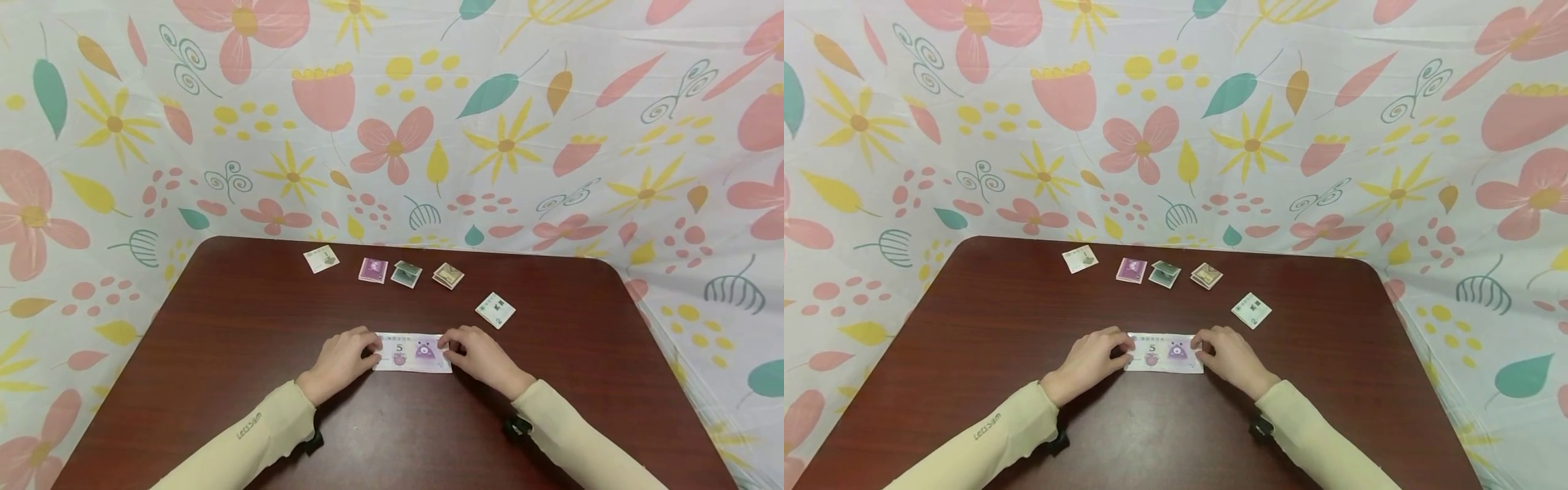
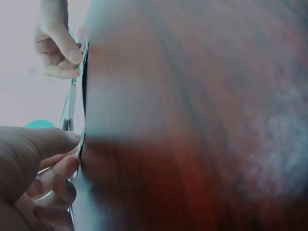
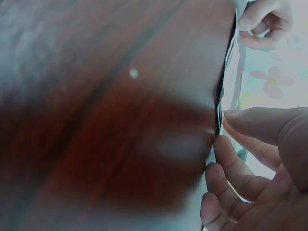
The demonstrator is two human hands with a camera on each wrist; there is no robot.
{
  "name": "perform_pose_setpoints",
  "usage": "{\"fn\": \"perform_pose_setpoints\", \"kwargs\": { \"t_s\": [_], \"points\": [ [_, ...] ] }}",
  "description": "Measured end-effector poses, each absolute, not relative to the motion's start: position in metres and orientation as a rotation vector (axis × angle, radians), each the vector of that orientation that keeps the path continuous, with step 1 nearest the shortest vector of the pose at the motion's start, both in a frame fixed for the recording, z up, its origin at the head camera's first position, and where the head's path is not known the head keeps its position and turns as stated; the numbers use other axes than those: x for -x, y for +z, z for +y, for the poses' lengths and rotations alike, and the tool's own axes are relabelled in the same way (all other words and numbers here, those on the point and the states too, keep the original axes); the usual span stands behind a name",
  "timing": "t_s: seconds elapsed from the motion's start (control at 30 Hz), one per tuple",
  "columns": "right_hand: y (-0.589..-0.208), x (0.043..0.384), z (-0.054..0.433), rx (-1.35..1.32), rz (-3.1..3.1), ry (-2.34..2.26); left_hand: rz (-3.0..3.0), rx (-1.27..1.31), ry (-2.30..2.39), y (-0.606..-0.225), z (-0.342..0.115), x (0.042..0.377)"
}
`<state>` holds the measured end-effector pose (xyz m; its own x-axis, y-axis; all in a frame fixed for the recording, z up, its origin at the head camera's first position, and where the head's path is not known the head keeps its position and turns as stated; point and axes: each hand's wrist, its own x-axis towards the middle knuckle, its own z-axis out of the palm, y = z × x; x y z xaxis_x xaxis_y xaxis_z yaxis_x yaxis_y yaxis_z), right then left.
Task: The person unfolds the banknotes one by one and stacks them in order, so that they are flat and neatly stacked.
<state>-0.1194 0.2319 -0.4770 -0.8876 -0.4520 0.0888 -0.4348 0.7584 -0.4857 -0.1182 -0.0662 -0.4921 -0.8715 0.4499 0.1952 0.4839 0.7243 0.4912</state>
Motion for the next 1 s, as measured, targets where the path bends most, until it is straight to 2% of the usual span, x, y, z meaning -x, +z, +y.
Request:
{"fn": "perform_pose_setpoints", "kwargs": {
  "t_s": [0.53,1.0],
  "points": [
    [-0.465,0.151,0.283,0.524,3.027,-0.806,-2.86,0.784,-0.855,-0.492,-0.068,0.119],
    [-0.466,0.16,0.315,0.297,3.079,-0.798,-2.848,0.79,-0.847,-0.491,-0.068,0.118]
  ]
}}
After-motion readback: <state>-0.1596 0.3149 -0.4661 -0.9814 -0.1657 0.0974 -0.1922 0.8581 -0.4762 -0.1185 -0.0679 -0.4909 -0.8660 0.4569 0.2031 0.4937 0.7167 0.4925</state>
